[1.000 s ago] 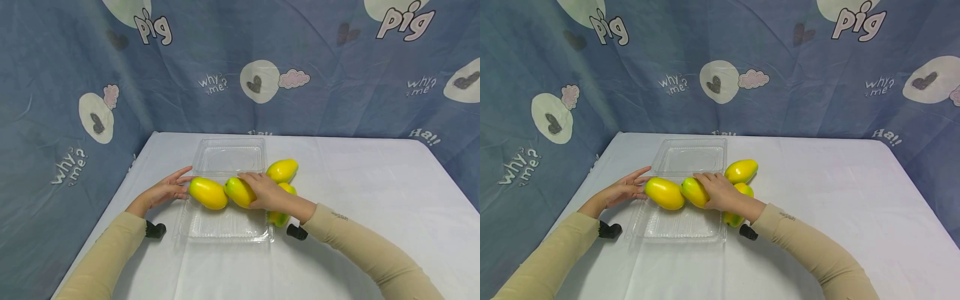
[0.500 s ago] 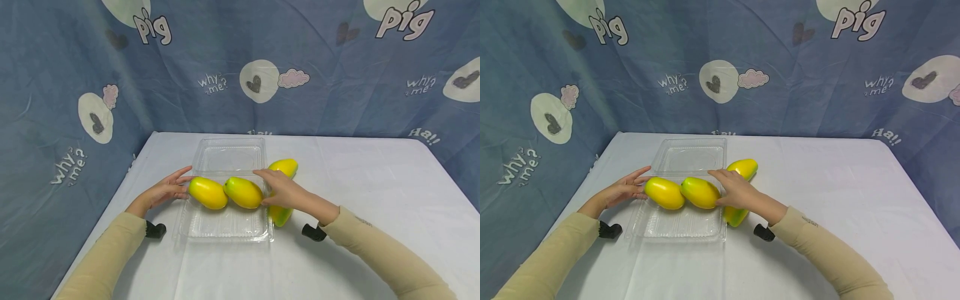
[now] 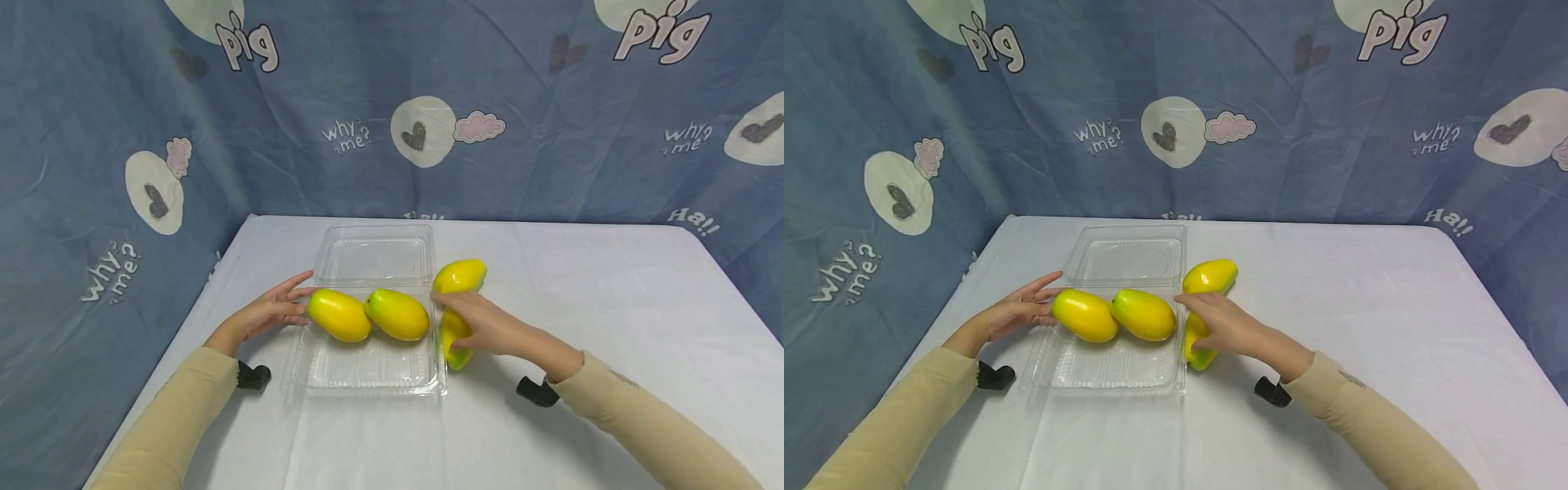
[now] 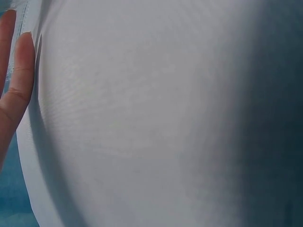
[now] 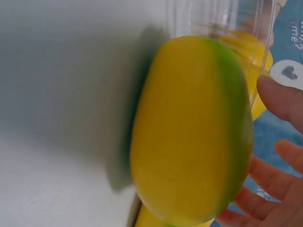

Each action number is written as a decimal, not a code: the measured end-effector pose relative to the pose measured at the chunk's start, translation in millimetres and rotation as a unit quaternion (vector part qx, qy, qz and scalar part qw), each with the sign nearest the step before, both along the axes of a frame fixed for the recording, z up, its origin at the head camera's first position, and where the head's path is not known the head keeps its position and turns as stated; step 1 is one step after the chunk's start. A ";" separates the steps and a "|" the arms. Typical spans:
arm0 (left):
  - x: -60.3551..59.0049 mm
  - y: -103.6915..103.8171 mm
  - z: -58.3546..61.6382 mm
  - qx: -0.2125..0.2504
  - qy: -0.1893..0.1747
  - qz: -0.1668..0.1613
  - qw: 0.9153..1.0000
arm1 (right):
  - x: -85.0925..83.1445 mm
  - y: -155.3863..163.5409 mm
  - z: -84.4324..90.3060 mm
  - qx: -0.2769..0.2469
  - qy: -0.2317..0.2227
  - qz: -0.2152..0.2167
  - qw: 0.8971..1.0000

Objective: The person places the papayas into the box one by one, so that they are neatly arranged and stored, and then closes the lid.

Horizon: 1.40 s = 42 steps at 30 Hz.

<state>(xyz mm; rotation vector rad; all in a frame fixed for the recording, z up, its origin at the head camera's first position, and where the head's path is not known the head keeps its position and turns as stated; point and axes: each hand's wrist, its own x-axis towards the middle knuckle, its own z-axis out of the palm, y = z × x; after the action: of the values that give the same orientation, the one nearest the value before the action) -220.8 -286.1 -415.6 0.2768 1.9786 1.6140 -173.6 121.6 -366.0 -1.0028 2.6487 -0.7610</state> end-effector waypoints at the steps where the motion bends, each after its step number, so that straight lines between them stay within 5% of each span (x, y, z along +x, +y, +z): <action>1: 0.1 0.0 0.2 -0.001 0.001 0.001 1.000 | 0.2 1.8 -1.1 -0.003 -0.001 0.002 1.000; 24: 0.7 0.7 2.1 0.003 -0.004 0.002 1.000 | 1.1 29.1 -24.5 -0.035 0.095 0.039 0.994; 32: 1.5 0.0 1.6 0.007 0.001 0.000 1.000 | 0.3 34.1 -31.5 -0.040 0.090 0.038 0.994; 42: 2.3 1.1 2.8 0.015 -0.001 0.002 1.000 | -4.9 44.0 -39.9 -0.031 0.189 0.074 0.979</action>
<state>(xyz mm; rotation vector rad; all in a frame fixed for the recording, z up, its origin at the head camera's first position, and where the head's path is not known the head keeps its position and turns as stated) -218.5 -285.0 -412.9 0.2827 1.9563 1.6460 -178.5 165.6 -405.8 -1.4731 2.8264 -0.6797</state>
